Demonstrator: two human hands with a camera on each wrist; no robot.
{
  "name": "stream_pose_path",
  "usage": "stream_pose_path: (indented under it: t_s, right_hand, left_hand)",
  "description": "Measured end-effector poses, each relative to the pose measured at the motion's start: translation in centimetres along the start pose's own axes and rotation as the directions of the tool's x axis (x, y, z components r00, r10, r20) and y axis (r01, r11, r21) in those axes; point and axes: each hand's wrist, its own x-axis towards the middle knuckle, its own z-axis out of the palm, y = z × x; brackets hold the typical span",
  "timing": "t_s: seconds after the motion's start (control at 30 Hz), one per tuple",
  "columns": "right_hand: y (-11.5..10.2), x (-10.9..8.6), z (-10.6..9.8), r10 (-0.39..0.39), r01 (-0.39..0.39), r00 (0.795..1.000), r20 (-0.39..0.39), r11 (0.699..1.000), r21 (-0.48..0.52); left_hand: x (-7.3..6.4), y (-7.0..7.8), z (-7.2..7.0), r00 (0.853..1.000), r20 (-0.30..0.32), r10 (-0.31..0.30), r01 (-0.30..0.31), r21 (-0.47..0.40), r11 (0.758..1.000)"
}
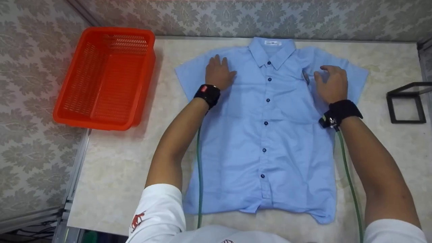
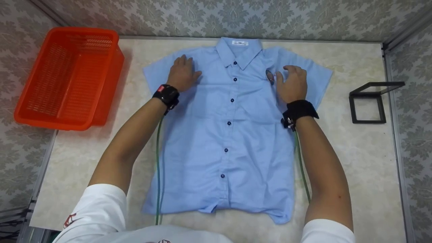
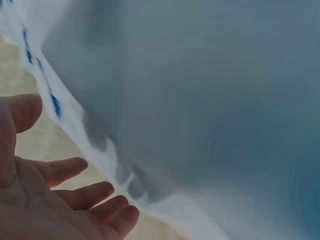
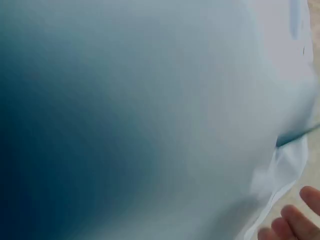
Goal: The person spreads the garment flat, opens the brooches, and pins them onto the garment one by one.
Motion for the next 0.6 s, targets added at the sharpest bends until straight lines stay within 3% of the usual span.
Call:
stream_pose_path:
  t_s: [0.1, 0.2, 0.4, 0.6]
  right_hand:
    - [1.0, 0.2, -0.6, 0.002, -0.001, 0.999, 0.037, 0.999, -0.045]
    - [1.9, 0.3, -1.0, 0.060, -0.047, 0.991, 0.120, 0.993, -0.113]
    - [2.6, 0.6, -1.5, 0.181, -0.112, 0.942, 0.284, 0.964, -0.242]
    - [2.6, 0.8, -1.8, 0.233, -0.120, 0.900, 0.368, 0.945, -0.303]
  left_hand:
    - [-0.4, -2.4, -0.4, 0.998, 0.045, -0.051, 0.051, -0.004, 0.999]
    - [-0.7, -3.6, -0.6, 0.991, 0.097, -0.090, 0.090, -0.001, 0.996]
    - [-1.0, -4.5, -0.8, 0.983, 0.138, -0.118, 0.117, 0.013, 0.993]
    - [-0.9, -5.1, -0.7, 0.984, 0.138, -0.110, 0.108, 0.024, 0.994]
